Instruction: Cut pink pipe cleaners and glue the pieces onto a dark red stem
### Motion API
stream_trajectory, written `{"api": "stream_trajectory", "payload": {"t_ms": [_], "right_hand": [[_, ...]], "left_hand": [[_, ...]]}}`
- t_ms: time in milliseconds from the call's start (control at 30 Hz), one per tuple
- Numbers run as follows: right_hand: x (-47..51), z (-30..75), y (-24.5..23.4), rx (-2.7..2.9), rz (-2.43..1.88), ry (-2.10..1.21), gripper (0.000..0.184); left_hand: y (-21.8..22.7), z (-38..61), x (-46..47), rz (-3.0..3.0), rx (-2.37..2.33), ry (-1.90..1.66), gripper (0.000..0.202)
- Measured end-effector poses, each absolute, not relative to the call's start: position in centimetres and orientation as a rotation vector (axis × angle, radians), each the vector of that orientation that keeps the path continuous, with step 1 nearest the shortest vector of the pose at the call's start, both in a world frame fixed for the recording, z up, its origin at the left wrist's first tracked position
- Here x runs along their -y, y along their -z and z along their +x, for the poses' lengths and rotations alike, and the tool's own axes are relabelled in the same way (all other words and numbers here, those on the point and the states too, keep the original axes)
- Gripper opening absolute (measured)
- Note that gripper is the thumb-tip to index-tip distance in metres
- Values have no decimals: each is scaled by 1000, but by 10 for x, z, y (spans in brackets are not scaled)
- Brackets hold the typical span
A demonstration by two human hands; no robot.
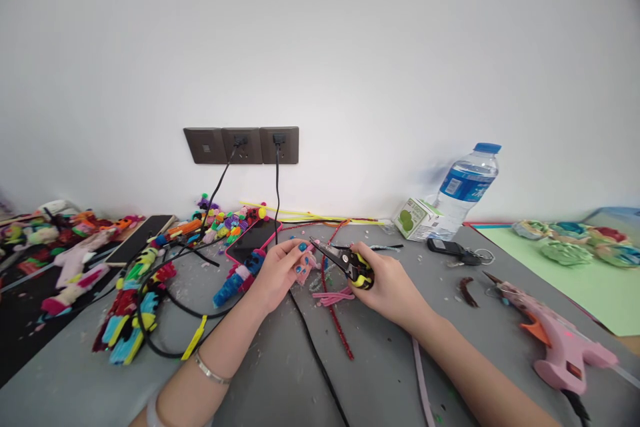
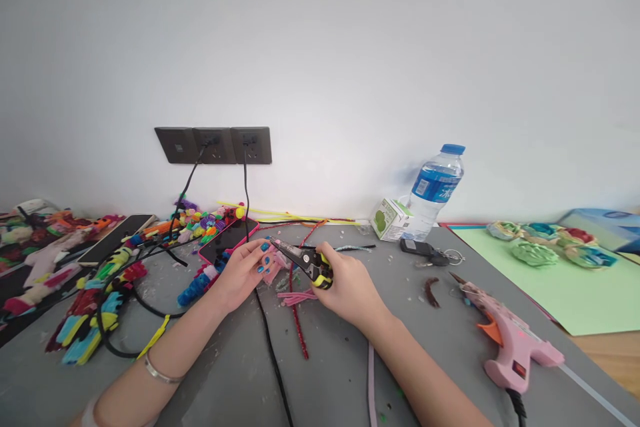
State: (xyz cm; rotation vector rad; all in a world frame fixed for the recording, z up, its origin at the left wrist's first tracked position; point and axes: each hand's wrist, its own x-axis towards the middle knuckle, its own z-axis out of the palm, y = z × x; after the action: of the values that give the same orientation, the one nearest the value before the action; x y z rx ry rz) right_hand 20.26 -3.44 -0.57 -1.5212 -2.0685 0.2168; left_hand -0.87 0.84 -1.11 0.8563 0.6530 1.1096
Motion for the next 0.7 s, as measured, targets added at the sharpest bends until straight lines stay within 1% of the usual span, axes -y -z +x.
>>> {"api": "stream_trajectory", "payload": {"t_ms": [233, 367, 467, 567, 700], "right_hand": [[35, 205, 3, 2033, -1517, -268, 20], [32, 210, 4, 1986, -1530, -238, 16], [28, 215, 6, 1935, -1567, -210, 15], [23, 220, 7, 1905, -1601, -233, 13], [19, 221, 8, 1923, -1634, -264, 14]], "left_hand": [[6, -7, -8, 831, -641, -1135, 32], [2, -7, -8, 748, -600, -1143, 15], [1, -11, -8, 650, -492, -1154, 9], [0, -16, -8, 612, -421, -1164, 6], [-1, -18, -9, 644, -427, -1163, 9]]}}
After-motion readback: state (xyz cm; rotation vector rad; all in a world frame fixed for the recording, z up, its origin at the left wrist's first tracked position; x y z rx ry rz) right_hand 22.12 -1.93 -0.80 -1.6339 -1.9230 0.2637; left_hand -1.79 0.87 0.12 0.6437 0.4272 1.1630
